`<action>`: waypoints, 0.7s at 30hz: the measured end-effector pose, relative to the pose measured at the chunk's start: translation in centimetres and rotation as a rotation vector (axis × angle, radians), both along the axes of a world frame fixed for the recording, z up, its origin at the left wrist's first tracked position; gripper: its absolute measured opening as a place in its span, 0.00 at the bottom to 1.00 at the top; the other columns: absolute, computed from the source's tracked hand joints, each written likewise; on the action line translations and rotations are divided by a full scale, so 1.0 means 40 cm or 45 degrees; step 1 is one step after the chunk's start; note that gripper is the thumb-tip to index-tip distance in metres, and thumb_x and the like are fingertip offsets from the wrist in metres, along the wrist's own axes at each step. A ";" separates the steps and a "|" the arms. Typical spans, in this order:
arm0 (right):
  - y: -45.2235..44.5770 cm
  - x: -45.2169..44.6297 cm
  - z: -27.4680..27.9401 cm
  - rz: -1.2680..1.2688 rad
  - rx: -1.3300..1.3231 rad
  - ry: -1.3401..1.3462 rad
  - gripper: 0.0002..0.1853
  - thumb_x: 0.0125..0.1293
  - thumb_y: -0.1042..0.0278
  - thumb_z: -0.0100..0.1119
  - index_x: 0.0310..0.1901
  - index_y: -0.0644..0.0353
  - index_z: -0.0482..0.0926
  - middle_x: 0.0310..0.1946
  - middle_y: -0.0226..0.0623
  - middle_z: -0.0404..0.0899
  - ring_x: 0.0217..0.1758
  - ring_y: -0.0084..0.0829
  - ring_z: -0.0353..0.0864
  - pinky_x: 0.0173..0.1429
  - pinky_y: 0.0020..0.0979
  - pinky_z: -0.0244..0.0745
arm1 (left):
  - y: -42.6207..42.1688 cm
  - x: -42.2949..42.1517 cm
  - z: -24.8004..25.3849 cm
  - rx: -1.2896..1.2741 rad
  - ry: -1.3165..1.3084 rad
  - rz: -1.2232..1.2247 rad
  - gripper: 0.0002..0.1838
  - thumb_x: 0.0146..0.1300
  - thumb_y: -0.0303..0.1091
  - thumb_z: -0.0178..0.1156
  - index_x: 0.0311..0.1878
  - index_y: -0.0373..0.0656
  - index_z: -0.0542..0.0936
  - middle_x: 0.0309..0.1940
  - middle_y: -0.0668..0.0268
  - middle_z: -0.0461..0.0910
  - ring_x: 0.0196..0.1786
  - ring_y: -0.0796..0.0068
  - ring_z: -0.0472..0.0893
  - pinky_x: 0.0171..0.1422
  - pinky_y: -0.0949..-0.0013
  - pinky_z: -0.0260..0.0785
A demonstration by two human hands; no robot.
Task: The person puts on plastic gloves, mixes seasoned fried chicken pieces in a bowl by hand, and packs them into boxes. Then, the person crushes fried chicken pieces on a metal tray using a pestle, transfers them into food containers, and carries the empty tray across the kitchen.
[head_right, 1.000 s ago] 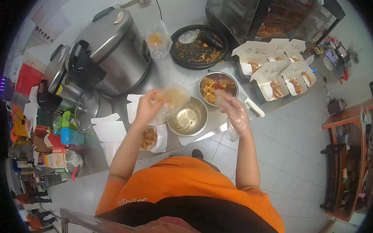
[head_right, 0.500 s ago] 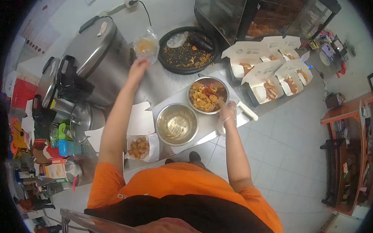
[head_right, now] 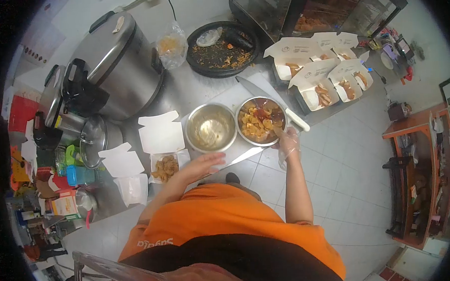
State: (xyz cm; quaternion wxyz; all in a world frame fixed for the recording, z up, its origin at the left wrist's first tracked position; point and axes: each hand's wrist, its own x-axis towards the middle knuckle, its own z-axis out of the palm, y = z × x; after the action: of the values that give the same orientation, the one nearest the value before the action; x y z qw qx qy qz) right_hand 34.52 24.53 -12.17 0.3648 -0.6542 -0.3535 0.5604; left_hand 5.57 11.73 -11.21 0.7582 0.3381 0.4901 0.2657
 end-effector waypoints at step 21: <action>-0.060 -0.372 0.013 1.546 0.692 -1.415 0.45 0.43 0.59 0.73 0.63 0.59 0.62 0.49 0.49 0.72 0.57 0.48 0.72 0.61 0.38 0.69 | -0.033 -0.011 -0.101 0.265 0.092 0.566 0.15 0.62 0.23 0.58 0.49 0.36 0.65 0.39 0.59 0.74 0.41 0.71 0.80 0.46 0.70 0.76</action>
State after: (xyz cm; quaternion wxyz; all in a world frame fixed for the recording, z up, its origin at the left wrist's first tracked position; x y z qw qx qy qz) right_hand 19.63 22.11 -11.65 -0.0793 -0.4215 -0.8903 0.1531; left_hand 5.14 10.40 -15.26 0.6243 0.3076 0.5491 0.4628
